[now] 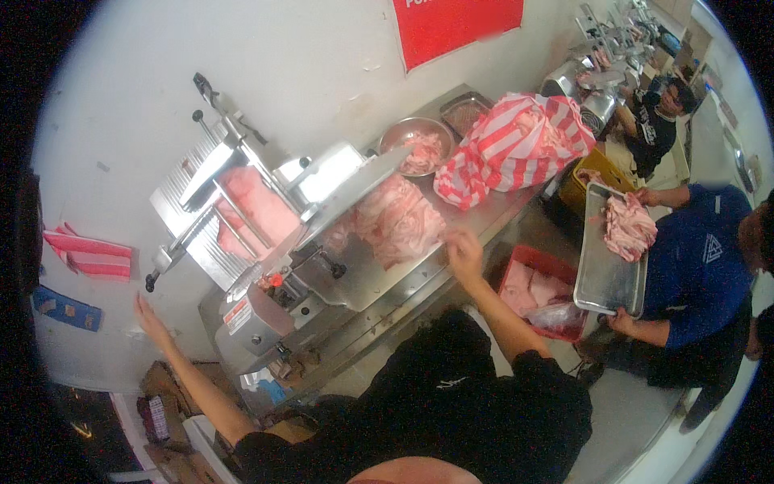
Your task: The person operates a meat slicer to cut thin slices of pork and places the sliced pieces onto a tray held by a coworker.
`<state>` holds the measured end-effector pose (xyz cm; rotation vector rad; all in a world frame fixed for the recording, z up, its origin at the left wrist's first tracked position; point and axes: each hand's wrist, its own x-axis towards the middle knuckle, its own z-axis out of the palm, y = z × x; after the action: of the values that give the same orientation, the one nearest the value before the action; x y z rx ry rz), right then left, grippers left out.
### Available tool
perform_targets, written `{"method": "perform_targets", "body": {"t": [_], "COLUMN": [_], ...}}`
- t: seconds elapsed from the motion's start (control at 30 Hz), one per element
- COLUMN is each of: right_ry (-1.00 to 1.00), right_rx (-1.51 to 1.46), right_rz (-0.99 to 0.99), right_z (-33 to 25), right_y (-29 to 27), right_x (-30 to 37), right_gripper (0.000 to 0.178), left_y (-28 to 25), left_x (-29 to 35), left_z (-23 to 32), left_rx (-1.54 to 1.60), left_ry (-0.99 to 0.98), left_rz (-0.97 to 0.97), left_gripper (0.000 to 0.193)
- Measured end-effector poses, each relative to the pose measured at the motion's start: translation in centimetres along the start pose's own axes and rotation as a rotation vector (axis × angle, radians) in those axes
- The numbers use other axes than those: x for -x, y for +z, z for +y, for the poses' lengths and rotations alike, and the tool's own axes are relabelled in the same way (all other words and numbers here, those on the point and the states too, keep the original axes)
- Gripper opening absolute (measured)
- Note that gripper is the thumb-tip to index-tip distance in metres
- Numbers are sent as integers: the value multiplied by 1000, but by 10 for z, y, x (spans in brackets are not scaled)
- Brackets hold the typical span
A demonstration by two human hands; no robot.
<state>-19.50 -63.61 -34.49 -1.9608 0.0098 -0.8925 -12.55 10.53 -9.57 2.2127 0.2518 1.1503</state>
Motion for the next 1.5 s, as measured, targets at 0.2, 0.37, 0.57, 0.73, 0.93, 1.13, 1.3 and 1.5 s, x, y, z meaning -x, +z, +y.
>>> {"method": "perform_targets", "body": {"t": [0.2, 0.37, 0.57, 0.73, 0.93, 1.13, 1.3, 1.5], "right_ry": [358, 243, 252, 233, 217, 378, 414, 185], "right_rx": [-433, -417, -385, -385, -430, -291, -49, -91], "right_rz": [-244, -638, -908, -1012, -1076, -1216, -1330, -1306], "right_z": [53, 100, 73, 70, 66, 67, 54, 31], "right_y": [54, 139, 169, 157, 133, 100, 70, 106], "right_x": [-138, -215, -231, -224, -207, -177, -182, -198], "right_gripper": [21, 32, 34, 37, 40, 45, 49, 55], "left_y": [-65, 16, 108, 195, 299, 339, 324, 317], "left_x": [221, 406, 538, 527, 512, 506, 511, 508], "left_z": [-32, 94, 181, 286, 339, 341, 309, 320], "left_rx": [109, 69, 648, 1022, 1548, 1599, 1687, 1706], "left_ry": [-388, -494, -1004, -1430, -1514, -1287, -1431, -1424], "left_rz": [497, 340, -286, -643, -360, -197, -211, -230], "left_gripper": [32, 24, 15, 39, 57, 59, 57, 61]}}
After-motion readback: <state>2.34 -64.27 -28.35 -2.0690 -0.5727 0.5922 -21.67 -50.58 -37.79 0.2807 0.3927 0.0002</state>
